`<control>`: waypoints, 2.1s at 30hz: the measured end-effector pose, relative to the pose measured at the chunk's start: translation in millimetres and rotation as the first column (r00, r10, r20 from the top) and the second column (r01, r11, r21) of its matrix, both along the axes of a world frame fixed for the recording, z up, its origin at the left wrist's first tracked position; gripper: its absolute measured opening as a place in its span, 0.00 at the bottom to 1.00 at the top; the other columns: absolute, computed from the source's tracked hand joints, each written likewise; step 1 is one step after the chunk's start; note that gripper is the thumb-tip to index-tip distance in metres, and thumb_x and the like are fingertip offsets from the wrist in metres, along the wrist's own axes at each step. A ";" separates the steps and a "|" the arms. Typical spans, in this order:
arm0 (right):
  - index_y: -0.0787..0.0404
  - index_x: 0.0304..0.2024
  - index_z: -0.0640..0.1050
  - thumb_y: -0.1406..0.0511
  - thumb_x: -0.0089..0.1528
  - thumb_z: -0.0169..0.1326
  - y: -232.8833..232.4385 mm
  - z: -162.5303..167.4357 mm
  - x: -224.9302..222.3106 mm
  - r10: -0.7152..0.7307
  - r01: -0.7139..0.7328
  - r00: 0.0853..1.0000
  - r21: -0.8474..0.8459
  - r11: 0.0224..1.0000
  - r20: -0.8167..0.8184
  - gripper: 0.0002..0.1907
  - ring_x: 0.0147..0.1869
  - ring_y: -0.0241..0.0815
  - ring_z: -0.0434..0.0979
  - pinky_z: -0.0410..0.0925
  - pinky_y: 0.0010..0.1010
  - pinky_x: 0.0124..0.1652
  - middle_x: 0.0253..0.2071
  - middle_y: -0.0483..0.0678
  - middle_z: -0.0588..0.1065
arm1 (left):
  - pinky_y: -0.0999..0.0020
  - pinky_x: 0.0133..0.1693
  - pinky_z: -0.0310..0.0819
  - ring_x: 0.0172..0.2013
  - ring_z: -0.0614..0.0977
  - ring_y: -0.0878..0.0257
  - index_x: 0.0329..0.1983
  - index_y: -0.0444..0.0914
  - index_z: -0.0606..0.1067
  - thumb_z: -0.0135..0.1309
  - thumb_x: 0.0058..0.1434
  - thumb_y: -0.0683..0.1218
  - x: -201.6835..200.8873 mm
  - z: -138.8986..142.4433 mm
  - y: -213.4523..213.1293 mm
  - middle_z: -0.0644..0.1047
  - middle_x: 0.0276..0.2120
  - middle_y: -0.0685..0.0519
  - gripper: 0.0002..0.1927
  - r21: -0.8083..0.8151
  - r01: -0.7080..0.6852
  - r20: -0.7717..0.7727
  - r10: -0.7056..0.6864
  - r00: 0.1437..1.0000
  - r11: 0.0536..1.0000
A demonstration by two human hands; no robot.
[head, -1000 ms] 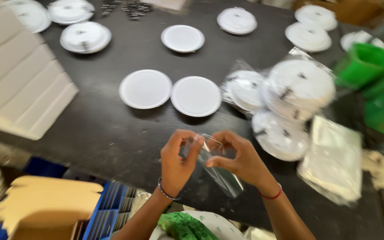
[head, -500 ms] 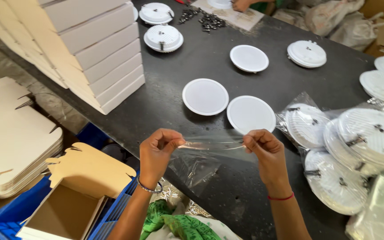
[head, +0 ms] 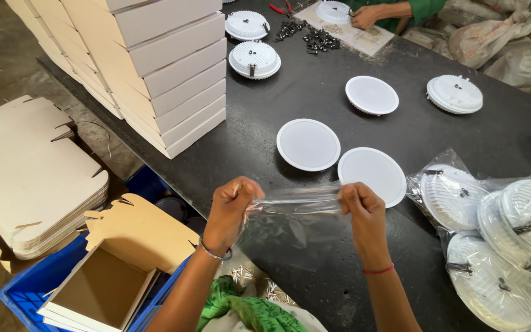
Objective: The person takes round white LED panel light fixtures from the workbench, opens a clear plastic bag, and slides each fixture inside, then sets the bagged fixture on a growing pile. They repeat this bagging cycle for successive fixtures and occasionally press the bag closed around the light.
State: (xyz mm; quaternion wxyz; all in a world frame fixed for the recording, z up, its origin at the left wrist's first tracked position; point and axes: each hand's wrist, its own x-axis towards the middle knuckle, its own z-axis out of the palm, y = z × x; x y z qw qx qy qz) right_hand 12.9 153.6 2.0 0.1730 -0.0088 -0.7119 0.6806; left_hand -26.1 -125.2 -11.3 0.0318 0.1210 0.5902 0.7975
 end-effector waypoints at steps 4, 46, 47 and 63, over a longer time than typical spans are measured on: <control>0.63 0.40 0.81 0.63 0.67 0.56 -12.2 14.3 -25.8 0.054 -0.039 0.995 0.171 0.985 -0.086 0.09 0.38 0.26 0.72 0.67 0.19 0.40 0.34 0.39 0.77 | 0.76 0.25 0.54 0.22 0.62 0.76 0.28 0.39 0.73 0.48 0.75 0.57 -25.9 -1.0 -18.9 0.64 0.21 0.64 0.22 0.161 0.151 -0.061 -0.143 0.988 0.975; 0.58 0.77 0.46 0.32 0.50 0.56 -64.7 -120.9 -60.6 0.018 -0.150 0.986 0.833 0.533 0.166 0.66 0.81 0.68 0.36 0.37 0.66 0.69 0.79 0.64 0.39 | 0.72 0.46 0.81 0.37 0.85 0.66 0.69 0.47 0.73 0.60 0.64 0.41 93.4 -19.5 60.2 0.72 0.70 0.54 0.29 -0.599 0.508 -0.160 -0.714 0.682 0.619; 0.58 0.78 0.46 0.31 0.51 0.55 -64.8 -123.4 -61.7 0.058 -0.133 0.991 0.824 0.550 0.121 0.67 0.82 0.68 0.37 0.38 0.67 0.70 0.80 0.63 0.40 | 0.70 0.44 0.86 0.44 0.89 0.62 0.49 0.44 0.81 0.61 0.62 0.46 73.5 -27.1 52.7 0.86 0.49 0.53 0.12 -0.611 0.462 0.089 -0.524 0.847 0.643; 0.46 0.77 0.49 0.28 0.48 0.59 -37.6 -127.1 -24.7 0.037 -0.404 0.912 0.879 0.253 0.409 0.66 0.81 0.70 0.32 0.37 0.62 0.71 0.78 0.61 0.42 | 0.55 0.44 0.71 0.45 0.77 0.49 0.50 0.41 0.76 0.68 0.54 0.50 -134.8 -94.0 -40.5 0.73 0.50 0.46 0.22 -0.691 -0.705 -0.639 0.319 0.700 0.161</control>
